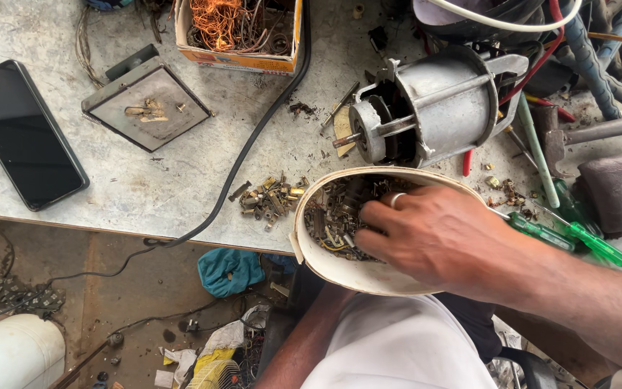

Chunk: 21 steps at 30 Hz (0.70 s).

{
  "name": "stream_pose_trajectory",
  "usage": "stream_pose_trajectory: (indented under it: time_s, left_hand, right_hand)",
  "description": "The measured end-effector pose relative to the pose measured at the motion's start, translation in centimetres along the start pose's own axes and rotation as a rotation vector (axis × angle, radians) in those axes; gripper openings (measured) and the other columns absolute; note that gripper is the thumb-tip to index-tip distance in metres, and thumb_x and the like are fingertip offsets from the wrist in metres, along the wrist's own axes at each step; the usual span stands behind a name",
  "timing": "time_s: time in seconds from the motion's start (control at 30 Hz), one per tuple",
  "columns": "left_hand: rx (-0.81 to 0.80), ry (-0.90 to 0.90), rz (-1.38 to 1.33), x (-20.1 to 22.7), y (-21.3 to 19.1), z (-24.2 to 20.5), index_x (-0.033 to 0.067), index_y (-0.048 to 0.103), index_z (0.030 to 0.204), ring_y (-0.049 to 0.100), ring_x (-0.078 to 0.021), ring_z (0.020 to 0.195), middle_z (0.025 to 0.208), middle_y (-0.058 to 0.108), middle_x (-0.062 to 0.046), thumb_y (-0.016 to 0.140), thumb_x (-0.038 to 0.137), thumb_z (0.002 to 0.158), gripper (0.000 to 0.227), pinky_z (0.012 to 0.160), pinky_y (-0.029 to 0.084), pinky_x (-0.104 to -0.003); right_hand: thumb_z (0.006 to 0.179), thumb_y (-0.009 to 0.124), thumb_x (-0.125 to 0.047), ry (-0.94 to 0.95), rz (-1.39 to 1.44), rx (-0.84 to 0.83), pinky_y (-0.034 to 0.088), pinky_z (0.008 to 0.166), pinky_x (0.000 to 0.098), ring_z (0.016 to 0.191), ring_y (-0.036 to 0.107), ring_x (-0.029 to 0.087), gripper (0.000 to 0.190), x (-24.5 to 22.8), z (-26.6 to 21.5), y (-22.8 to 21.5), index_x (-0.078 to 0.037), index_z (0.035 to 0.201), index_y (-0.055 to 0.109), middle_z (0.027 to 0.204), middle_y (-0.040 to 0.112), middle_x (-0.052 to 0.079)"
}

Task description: The person sorts small metal parts and debris from a white bowl into a small cardboard box on a cluttered workbench. They use their hands to pick up and transfer the items, occasionally using pliers to handle specific pieces.

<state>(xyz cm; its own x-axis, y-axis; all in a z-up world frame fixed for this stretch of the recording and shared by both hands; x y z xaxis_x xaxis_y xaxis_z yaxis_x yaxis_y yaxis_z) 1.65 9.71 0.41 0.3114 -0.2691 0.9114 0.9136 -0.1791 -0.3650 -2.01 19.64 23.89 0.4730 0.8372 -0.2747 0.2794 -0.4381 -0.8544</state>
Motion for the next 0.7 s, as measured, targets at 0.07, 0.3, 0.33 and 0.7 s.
stream_pose_trajectory:
  time_s: [0.07,0.3,0.33,0.7]
  left_hand:
    - [-0.004,-0.002,-0.008,0.1,0.0,0.1,0.0133,0.064,0.131,0.064,-0.0294,0.117,0.128,0.068,-0.011,0.072,0.026,0.094,0.04,0.1,0.052,-0.045]
    - [-0.004,-0.009,-0.045,0.5,-0.4,0.7,0.0134,0.064,0.131,0.065,-0.0294,0.117,0.127,0.068,-0.011,0.072,0.026,0.094,0.04,0.1,0.052,-0.045]
    - [-0.002,-0.007,-0.048,0.6,-0.5,0.9,0.0134,0.064,0.131,0.065,-0.0294,0.117,0.127,0.068,-0.011,0.072,0.026,0.094,0.04,0.1,0.052,-0.045]
    - [-0.014,-0.018,0.025,1.8,-1.2,0.5,0.0136,0.065,0.13,0.065,-0.0293,0.117,0.126,0.069,-0.011,0.073,0.026,0.093,0.039,0.099,0.052,-0.044]
  right_hand:
    - [0.082,0.069,-0.022,-0.012,0.04,0.027,0.056,0.054,0.0406,0.069,0.065,0.025,0.021,-0.3,0.5,0.2,-0.009,0.098,0.063,0.09,0.06,0.01]
    - [0.078,0.071,-0.019,-0.076,0.063,0.181,0.058,0.056,0.0403,0.073,0.069,0.027,0.029,0.1,-0.4,-1.1,-0.005,0.103,0.067,0.095,0.066,0.011]
    - [0.079,0.07,-0.012,-0.085,0.066,0.238,0.059,0.055,0.0377,0.073,0.07,0.026,0.031,0.0,-0.7,-1.7,-0.004,0.109,0.069,0.098,0.069,0.012]
    - [0.087,0.072,-0.008,0.064,0.729,0.552,0.063,0.064,0.0306,0.079,0.079,0.015,0.016,1.8,-6.5,-6.3,-0.005,0.103,0.075,0.088,0.08,0.006]
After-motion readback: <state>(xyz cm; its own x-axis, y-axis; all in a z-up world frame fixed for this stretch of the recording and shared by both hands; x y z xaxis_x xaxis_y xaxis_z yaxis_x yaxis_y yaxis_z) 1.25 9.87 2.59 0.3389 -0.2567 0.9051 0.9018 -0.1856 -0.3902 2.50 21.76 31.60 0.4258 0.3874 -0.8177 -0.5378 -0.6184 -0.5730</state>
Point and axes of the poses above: each hand's wrist, its own z-axis towards the middle knuckle, its own y-axis out of the palm, x = y × z, the point moved 9 cm from there along z, towards the middle knuckle
